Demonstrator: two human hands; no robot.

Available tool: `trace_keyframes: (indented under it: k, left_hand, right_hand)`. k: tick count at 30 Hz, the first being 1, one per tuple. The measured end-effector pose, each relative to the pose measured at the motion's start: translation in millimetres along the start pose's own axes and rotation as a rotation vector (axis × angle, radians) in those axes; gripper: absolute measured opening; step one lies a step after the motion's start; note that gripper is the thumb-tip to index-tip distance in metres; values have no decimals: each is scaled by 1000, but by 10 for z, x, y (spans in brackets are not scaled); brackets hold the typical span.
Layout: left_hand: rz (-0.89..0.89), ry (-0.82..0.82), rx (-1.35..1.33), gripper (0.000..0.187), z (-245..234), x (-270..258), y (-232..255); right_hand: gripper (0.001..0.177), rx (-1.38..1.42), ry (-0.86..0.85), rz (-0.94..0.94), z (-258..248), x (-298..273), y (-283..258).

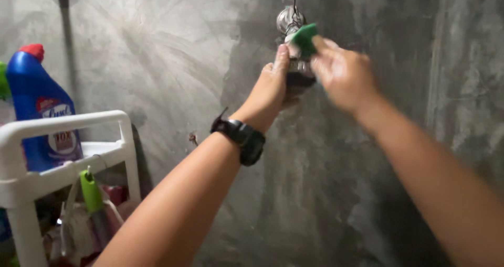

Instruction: The person cleans a bathroom wall, a faucet, and a shower head by hand with a soapy sponge and a cloth.

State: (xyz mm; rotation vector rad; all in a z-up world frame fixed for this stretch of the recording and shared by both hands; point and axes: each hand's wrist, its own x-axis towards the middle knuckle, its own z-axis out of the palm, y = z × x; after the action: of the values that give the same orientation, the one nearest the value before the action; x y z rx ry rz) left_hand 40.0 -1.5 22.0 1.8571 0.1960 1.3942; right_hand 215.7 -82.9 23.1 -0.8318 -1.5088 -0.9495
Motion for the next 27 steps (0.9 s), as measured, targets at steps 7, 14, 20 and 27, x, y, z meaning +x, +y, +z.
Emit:
trace_keyframes:
  k: [7, 14, 20, 27]
  left_hand:
    - [-19, -48, -90, 65, -54, 8, -19]
    - [26, -91, -96, 54, -137, -64, -82]
    - [168, -14, 41, 53, -158, -199, -85]
    - [399, 147, 288, 72, -74, -55, -107]
  right_hand:
    - [34, -176, 83, -234, -21, 131, -179]
    - [31, -445, 22, -289, -105, 101, -376]
    - [27, -743, 73, -434, -157, -188, -563]
    - [29, 495, -33, 367, 243, 108, 171]
